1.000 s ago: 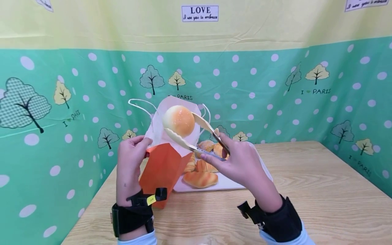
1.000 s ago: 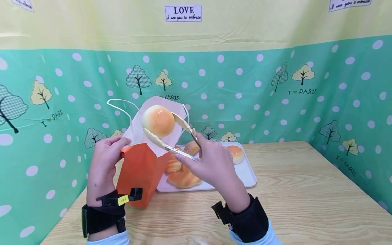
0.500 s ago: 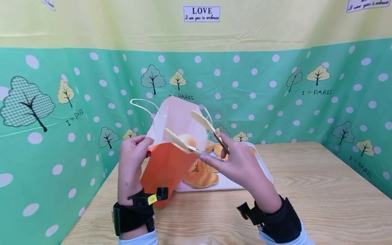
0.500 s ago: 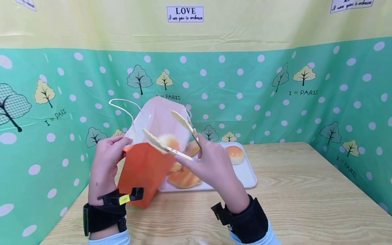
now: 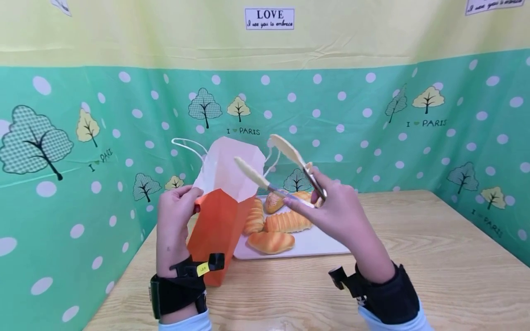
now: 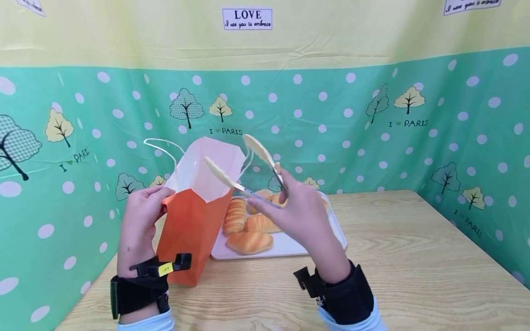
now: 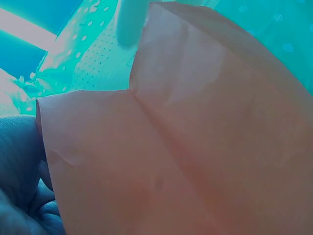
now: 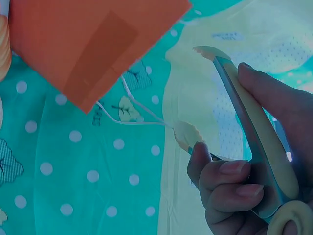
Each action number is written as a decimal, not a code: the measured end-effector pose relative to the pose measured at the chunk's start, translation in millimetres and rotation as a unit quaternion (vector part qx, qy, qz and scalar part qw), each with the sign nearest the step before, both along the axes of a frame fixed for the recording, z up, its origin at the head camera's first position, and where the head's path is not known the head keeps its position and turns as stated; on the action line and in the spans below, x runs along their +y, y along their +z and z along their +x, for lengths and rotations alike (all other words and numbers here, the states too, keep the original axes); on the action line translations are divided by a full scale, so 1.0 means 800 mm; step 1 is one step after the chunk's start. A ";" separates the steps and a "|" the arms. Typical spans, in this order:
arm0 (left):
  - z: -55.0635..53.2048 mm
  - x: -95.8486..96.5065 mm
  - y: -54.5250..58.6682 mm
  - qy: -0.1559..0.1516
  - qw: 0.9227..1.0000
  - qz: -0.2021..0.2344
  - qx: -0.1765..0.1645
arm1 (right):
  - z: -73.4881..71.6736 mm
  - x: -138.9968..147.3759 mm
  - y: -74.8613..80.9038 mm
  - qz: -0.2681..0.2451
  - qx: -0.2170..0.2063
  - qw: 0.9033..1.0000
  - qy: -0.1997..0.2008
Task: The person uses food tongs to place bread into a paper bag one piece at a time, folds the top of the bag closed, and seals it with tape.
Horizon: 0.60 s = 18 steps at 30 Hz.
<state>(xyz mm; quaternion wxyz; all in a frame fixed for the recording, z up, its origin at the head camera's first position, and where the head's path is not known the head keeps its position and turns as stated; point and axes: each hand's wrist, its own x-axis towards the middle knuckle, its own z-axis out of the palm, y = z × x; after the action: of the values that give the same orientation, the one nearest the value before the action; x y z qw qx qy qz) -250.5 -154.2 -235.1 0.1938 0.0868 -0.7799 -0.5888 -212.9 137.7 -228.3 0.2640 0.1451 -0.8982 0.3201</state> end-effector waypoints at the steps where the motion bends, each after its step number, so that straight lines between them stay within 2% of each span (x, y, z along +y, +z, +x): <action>1: 0.000 0.000 0.000 0.000 1.000 0.000 0.002 | -0.001 0.006 0.002 -0.004 -0.001 1.000 -0.007; 5: 0.001 0.001 0.000 0.002 1.000 -0.010 0.003 | -0.010 0.037 0.006 -0.011 -0.015 0.999 -0.051; 8: 0.000 0.003 0.001 0.003 1.000 -0.016 0.003 | -0.021 0.065 0.002 0.013 -0.033 0.995 -0.094; 11: 0.000 0.005 0.001 0.004 1.000 -0.016 0.004 | -0.034 0.090 -0.007 0.045 -0.074 0.989 -0.119; 15: 0.002 0.007 0.002 0.000 1.000 -0.012 0.005 | -0.049 0.115 -0.022 0.083 -0.155 0.978 -0.113; 18: 0.001 0.007 0.002 -0.001 1.000 -0.015 0.009 | -0.056 0.126 -0.026 0.062 -0.211 0.973 -0.072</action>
<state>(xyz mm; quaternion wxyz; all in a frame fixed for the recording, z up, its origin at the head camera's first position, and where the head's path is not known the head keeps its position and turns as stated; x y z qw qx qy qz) -249.8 -148.4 -233.5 0.2014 0.0779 -0.7867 -0.5784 -257.3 238.9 -248.9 0.0817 0.0251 -0.9597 0.2677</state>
